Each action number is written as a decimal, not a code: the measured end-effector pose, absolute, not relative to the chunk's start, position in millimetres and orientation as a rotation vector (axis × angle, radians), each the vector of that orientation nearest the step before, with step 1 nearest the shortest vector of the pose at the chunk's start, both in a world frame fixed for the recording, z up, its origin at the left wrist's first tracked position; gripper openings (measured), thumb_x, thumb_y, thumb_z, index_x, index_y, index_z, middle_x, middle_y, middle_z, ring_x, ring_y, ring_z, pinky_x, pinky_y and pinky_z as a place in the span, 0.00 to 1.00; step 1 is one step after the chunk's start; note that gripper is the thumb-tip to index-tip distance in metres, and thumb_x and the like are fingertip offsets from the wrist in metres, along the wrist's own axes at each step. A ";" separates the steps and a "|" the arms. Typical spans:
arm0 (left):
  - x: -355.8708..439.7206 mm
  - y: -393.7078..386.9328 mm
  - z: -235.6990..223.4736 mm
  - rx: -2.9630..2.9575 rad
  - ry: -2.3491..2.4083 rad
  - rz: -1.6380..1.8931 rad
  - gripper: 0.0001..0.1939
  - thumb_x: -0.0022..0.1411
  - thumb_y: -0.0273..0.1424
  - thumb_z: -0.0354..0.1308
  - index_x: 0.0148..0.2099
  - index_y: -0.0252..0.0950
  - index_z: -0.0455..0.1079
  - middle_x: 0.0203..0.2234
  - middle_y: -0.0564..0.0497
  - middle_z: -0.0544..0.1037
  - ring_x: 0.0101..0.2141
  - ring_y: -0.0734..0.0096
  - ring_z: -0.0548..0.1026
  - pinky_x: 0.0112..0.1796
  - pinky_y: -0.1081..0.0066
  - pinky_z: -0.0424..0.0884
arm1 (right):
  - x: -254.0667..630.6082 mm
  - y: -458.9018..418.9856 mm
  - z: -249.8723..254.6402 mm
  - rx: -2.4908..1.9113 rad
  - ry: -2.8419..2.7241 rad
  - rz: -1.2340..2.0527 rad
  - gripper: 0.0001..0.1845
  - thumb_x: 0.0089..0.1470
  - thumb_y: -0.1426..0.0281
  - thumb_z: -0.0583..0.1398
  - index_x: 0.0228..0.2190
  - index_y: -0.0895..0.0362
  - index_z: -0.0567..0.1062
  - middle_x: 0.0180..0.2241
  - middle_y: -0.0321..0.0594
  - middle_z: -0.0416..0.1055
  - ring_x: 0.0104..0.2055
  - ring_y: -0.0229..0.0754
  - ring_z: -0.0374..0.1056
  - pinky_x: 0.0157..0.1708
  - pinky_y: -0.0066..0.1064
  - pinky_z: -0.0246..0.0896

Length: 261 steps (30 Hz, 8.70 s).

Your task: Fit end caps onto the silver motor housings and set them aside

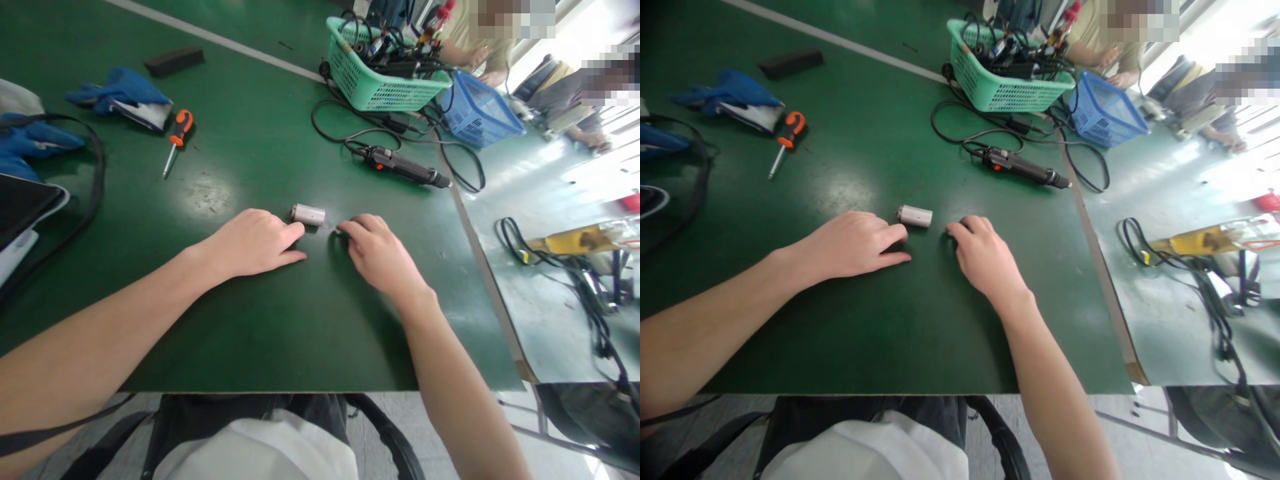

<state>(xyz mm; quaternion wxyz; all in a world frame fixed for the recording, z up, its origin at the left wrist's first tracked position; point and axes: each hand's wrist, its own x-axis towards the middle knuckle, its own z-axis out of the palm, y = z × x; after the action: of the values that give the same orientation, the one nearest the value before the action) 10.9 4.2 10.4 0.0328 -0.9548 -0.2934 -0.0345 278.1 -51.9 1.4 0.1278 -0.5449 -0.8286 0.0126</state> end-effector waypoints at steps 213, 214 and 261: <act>11.9 4.4 3.4 -3.167 -0.556 -0.385 0.12 0.72 0.31 0.53 0.38 0.36 0.76 0.31 0.50 0.80 0.32 0.64 0.78 0.35 0.66 0.70 | 255.9 -73.4 1.9 -1.243 -2.380 0.363 0.10 0.63 0.69 0.61 0.47 0.55 0.76 0.44 0.47 0.76 0.46 0.50 0.73 0.46 0.42 0.72; 12.0 4.4 3.4 -3.167 -0.558 -0.381 0.12 0.72 0.31 0.53 0.38 0.36 0.76 0.31 0.50 0.81 0.32 0.64 0.78 0.35 0.66 0.70 | 255.8 -73.3 1.9 -1.242 -2.377 0.360 0.10 0.63 0.69 0.61 0.47 0.55 0.76 0.44 0.47 0.76 0.45 0.50 0.73 0.45 0.42 0.72; 11.2 4.5 1.2 -3.156 -0.613 -0.379 0.11 0.72 0.35 0.56 0.39 0.36 0.76 0.32 0.50 0.82 0.33 0.63 0.79 0.34 0.67 0.70 | 249.5 -75.0 -3.8 -1.231 -2.372 0.310 0.13 0.66 0.64 0.60 0.50 0.55 0.74 0.46 0.49 0.75 0.47 0.51 0.72 0.47 0.45 0.73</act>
<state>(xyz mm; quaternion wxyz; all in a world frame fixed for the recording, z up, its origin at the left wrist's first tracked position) 11.2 4.5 1.2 -0.0478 -0.9738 -0.1892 -0.1169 249.5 -75.0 -3.8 0.2237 -0.4460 -0.8593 0.1123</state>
